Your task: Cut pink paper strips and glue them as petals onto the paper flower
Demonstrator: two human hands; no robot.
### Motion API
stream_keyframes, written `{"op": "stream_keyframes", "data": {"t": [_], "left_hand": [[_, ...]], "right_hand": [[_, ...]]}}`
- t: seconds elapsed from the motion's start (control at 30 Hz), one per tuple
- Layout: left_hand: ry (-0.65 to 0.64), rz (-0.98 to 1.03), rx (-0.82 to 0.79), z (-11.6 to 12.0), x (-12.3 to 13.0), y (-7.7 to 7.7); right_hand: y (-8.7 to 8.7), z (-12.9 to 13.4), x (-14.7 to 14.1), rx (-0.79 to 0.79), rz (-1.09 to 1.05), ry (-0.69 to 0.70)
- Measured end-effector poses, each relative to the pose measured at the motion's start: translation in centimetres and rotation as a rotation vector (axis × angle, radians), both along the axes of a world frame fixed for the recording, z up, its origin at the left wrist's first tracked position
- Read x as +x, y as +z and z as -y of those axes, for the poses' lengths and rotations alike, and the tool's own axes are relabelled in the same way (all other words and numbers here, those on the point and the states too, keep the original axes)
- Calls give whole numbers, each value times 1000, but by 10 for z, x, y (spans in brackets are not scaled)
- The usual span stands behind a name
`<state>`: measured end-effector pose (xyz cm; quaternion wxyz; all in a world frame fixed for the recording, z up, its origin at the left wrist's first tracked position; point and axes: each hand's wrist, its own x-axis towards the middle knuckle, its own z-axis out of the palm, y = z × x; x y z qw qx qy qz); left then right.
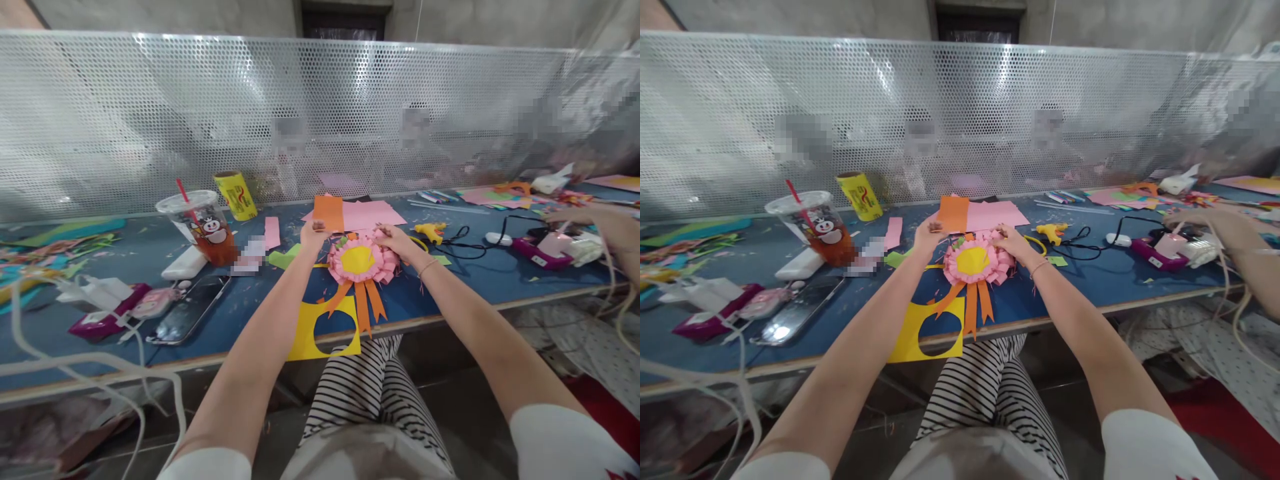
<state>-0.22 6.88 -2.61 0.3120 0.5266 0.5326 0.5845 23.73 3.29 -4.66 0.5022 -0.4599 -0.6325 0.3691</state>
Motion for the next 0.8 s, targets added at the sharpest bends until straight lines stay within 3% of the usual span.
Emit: {"op": "stream_keyframes", "data": {"t": [0.1,0.47,0.8], "left_hand": [[-16,45,14,-3,-5,-1],[-142,346,-177,13,-12,14],[-188,359,-234,16,-11,17]], "right_hand": [[-3,-2,1,16,24,-7],[-13,-13,8,34,89,12],[-10,-8,6,15,95,7]]}}
